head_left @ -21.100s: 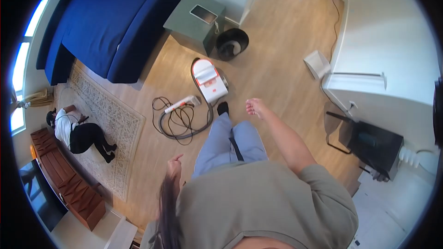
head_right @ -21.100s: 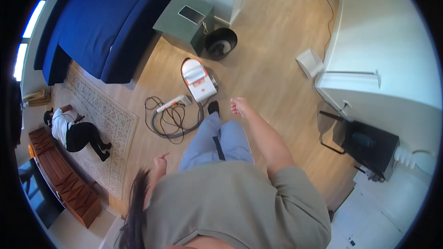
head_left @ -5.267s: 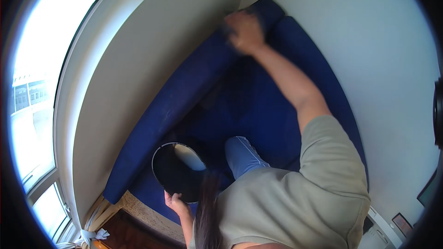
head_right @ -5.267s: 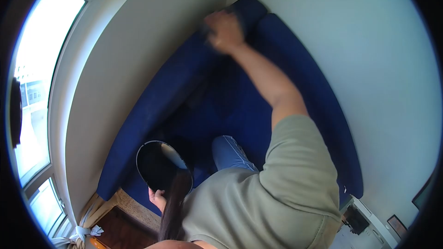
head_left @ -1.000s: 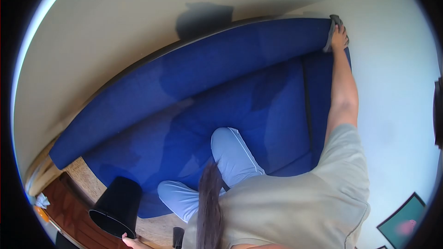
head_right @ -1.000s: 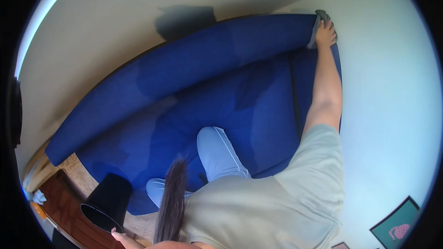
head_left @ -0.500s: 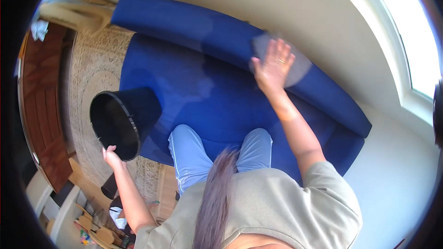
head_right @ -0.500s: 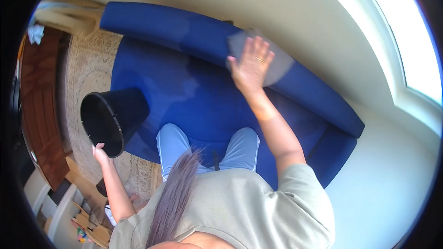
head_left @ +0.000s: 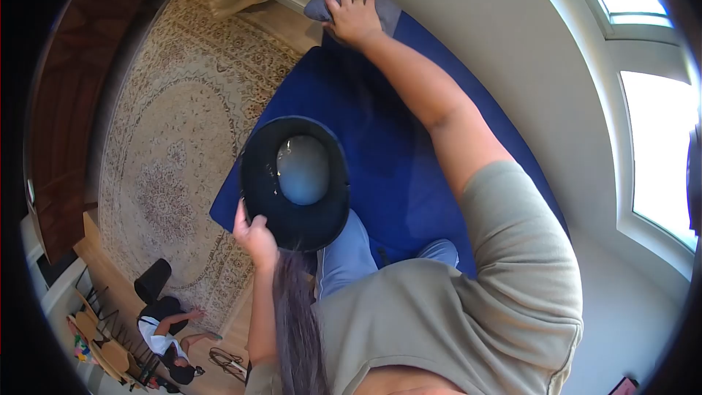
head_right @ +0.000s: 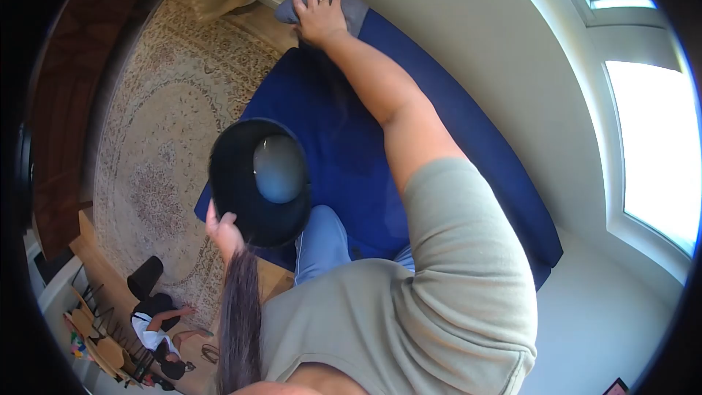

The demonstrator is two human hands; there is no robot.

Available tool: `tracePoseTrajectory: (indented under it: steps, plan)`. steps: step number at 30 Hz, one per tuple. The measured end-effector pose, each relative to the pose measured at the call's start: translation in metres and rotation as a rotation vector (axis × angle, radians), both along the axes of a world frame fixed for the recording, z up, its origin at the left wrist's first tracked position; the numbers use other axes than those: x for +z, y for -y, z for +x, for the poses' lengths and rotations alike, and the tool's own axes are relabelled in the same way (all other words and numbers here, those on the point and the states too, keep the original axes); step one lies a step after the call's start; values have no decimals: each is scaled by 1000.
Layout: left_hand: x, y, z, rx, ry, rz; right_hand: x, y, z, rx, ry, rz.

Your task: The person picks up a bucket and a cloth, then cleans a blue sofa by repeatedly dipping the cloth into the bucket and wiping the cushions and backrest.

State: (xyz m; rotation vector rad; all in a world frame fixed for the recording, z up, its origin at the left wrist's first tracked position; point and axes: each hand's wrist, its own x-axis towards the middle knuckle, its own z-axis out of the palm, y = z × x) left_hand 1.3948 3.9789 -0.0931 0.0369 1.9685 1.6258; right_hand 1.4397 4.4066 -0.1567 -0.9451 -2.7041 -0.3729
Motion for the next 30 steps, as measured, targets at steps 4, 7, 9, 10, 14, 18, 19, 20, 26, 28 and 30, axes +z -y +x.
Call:
tracePoseTrajectory:
  steps: [4,7,9,10,14,18,19,20,26,28,30]
  plan:
    - [-14,-9,1,-68,-149,17,42,-20,-26,-57,-436,-535]
    - [-10,-18,5,-138,-260,-21,128,27,-14,-70,-567,-690]
    - [-2,-26,8,-153,-268,-72,170,71,10,79,-403,-870]
    - [-2,-26,11,-165,-250,-73,176,93,24,186,-282,-944]
    - [-2,-32,19,-211,-326,-35,143,181,44,296,413,-1162]
    - [1,-33,32,-227,-358,-7,14,238,23,245,899,-1162]
    - [3,-31,36,-235,-351,-21,-6,246,27,246,904,-1165]
    - [5,-31,38,-244,-352,-24,-21,252,30,352,883,-951]
    - [3,-31,41,-246,-305,-18,-100,303,51,279,1126,-937]
    - [5,-33,42,-264,-264,-39,-66,310,50,206,1050,-1109]
    - [5,-38,42,-253,-350,-24,-22,310,49,85,837,-1392]
